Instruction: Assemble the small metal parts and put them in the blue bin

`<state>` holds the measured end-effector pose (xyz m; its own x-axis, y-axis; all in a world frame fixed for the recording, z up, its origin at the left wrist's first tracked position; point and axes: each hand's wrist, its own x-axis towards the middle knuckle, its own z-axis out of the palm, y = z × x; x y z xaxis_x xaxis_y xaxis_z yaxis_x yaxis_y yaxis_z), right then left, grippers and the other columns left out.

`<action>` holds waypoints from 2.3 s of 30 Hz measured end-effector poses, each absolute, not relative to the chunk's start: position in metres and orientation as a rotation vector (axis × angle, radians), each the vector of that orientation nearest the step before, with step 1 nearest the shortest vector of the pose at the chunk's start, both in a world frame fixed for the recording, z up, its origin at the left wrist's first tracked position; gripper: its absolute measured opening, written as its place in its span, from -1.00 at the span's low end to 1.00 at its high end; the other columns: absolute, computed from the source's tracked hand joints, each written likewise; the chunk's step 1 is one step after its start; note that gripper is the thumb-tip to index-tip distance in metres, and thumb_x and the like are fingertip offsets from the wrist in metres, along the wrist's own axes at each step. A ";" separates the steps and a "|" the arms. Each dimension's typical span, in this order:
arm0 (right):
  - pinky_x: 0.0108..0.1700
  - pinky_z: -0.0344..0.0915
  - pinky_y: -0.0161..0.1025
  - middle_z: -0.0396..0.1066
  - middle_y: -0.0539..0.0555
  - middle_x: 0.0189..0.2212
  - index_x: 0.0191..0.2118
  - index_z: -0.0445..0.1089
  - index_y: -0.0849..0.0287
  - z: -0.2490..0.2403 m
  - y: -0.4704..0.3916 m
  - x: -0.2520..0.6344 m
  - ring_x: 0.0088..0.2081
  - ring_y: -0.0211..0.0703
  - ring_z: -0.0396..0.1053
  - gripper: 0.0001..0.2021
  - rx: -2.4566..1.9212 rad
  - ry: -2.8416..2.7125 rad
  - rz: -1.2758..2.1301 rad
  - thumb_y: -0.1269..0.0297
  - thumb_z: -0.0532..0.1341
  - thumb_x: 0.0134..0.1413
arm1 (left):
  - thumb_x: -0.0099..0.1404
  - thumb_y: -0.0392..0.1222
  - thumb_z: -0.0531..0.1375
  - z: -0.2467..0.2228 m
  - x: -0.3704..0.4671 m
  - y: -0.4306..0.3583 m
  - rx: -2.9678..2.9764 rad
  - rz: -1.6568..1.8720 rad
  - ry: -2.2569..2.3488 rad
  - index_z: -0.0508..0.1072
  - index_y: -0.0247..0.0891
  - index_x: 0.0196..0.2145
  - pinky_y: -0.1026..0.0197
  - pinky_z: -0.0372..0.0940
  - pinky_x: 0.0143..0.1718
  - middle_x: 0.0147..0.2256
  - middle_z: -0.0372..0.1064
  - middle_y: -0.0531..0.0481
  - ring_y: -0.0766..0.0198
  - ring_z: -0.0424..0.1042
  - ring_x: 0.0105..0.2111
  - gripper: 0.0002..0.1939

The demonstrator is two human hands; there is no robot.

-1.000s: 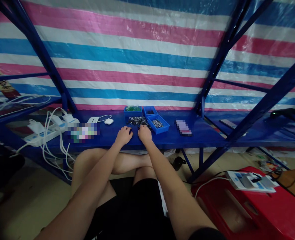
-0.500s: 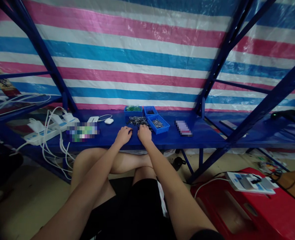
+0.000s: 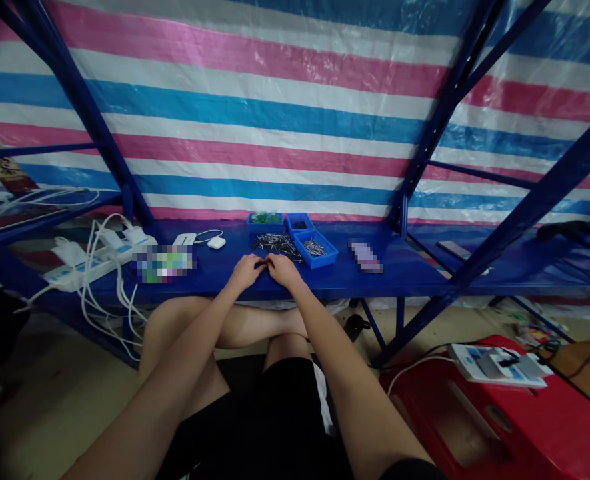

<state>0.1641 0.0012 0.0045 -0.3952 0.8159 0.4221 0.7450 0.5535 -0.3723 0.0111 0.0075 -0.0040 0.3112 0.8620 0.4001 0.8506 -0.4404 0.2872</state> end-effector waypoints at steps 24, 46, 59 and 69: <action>-0.14 0.17 -0.32 0.37 0.11 -0.27 -0.21 0.33 0.21 -0.002 0.009 0.164 -0.22 -0.22 0.30 -0.82 -1.323 -2.180 0.136 0.35 0.02 0.16 | 0.25 -0.11 0.04 -0.003 0.012 0.007 2.424 0.806 1.680 0.46 -0.20 -0.23 0.19 0.20 -0.20 -0.24 0.37 -0.12 0.15 0.29 -0.19 -0.75; -0.11 0.16 -0.33 0.38 0.13 -0.26 -0.22 0.38 0.20 -0.002 0.011 0.167 -0.19 -0.20 0.31 -0.77 -1.448 -2.158 0.124 0.28 0.01 0.19 | 0.21 -0.18 0.08 -0.002 0.011 0.012 2.268 0.928 1.609 0.50 -0.22 -0.22 0.17 0.23 -0.11 -0.24 0.45 -0.11 0.17 0.37 -0.21 -0.76; -0.10 0.16 -0.33 0.36 0.11 -0.27 -0.20 0.41 0.17 -0.002 0.011 0.168 -0.19 -0.20 0.30 -0.78 -1.411 -2.221 0.132 0.27 0.04 0.16 | 0.25 -0.18 0.03 0.000 0.009 0.009 2.227 1.009 1.533 0.46 -0.22 -0.20 0.21 0.23 -0.13 -0.20 0.45 -0.09 0.18 0.38 -0.19 -0.74; -0.10 0.17 -0.32 0.37 0.09 -0.27 -0.22 0.40 0.17 -0.001 0.010 0.167 -0.20 -0.20 0.31 -0.80 -1.399 -2.192 0.143 0.30 0.07 0.11 | 0.24 -0.14 0.00 0.004 0.012 0.001 2.073 1.067 1.670 0.39 -0.22 -0.29 0.23 0.23 -0.24 -0.33 0.44 -0.04 0.24 0.39 -0.30 -0.79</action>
